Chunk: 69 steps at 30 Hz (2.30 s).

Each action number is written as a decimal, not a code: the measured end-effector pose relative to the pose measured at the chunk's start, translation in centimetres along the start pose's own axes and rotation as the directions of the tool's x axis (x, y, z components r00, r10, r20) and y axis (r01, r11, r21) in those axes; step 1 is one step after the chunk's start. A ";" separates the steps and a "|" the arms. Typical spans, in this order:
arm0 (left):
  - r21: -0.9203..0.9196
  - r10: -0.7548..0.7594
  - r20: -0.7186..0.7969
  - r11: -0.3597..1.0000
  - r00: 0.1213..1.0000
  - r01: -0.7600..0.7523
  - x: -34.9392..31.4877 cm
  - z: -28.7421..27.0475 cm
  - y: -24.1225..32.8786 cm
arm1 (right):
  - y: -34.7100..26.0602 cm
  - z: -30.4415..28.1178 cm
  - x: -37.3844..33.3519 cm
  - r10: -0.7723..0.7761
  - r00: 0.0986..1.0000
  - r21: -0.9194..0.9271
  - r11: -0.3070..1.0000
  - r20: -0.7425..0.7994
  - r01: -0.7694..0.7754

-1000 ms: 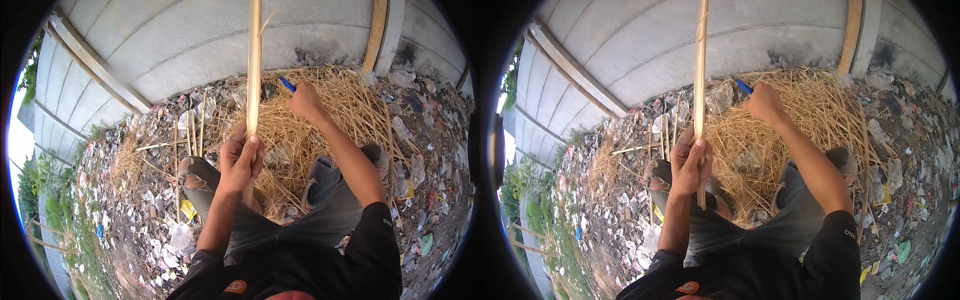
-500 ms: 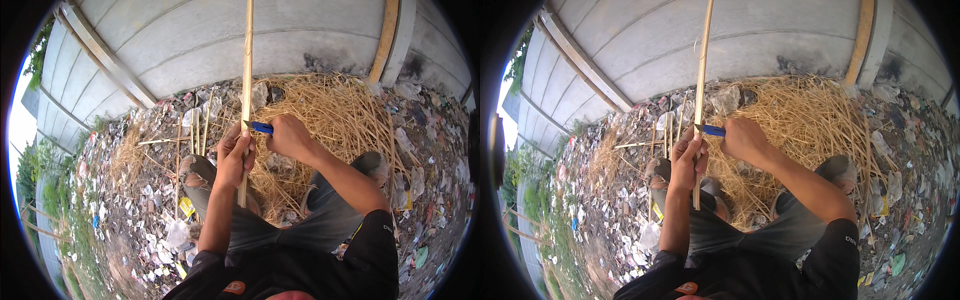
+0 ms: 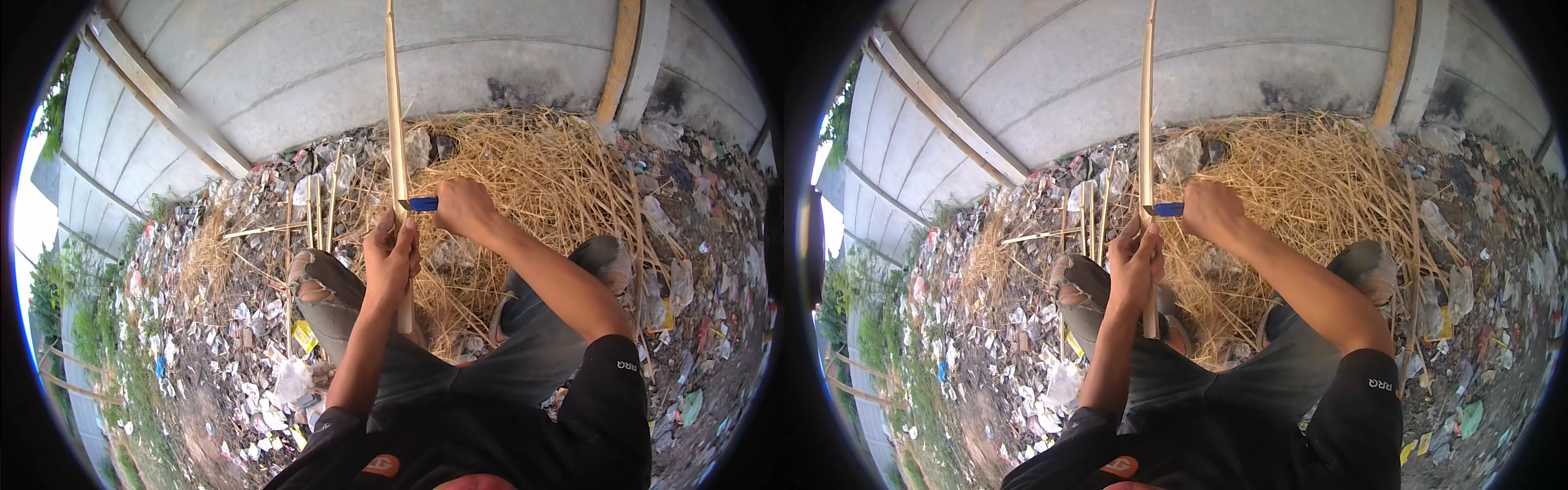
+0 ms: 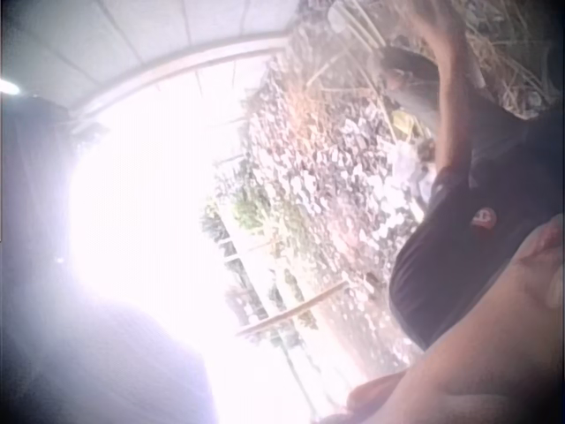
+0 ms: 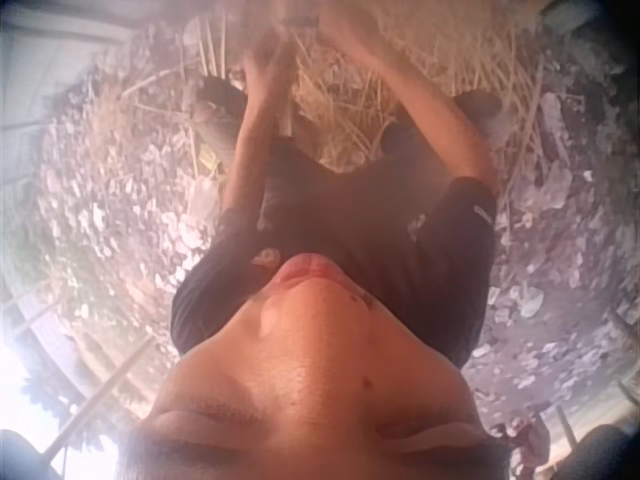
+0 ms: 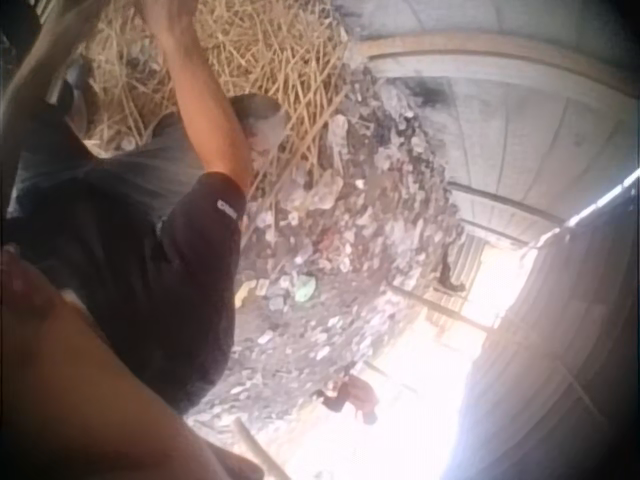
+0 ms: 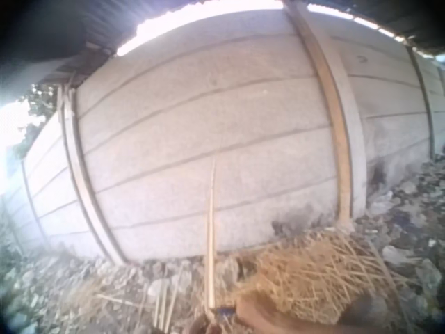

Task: The person sits on a pile of straw and debris, using a utility knife to split long bamboo poles into thin strips. They hold the bamboo with one hand and carefully slice along its length with the other, separating the material into usable slats.

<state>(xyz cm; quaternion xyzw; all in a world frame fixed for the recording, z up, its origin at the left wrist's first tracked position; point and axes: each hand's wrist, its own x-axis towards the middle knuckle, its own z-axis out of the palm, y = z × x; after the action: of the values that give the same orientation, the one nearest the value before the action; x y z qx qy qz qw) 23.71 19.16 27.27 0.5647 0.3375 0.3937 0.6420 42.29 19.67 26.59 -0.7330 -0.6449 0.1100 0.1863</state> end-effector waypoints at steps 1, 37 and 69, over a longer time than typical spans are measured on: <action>-0.008 -0.021 -0.017 1.000 1.000 0.021 -0.1 -0.2 -0.5 | 0.0 0.8 0.3 -0.014 1.000 -0.011 1.000 -0.004 0.014; 0.268 -0.133 0.003 0.955 0.991 0.128 -9.0 -8.7 -2.8 | 6.2 -1.9 4.1 0.311 0.950 0.167 0.939 -0.032 -0.302; 0.630 -0.032 0.114 0.775 0.993 -0.047 -12.7 -4.9 -4.3 | 11.6 0.1 4.8 0.443 0.877 0.108 0.897 -0.186 -0.429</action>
<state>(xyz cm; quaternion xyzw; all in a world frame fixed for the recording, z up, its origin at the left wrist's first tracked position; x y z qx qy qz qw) 14.07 9.95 22.22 0.7710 0.4092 0.2262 0.4324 53.42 23.23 22.05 -0.8604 -0.4367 0.0934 0.2457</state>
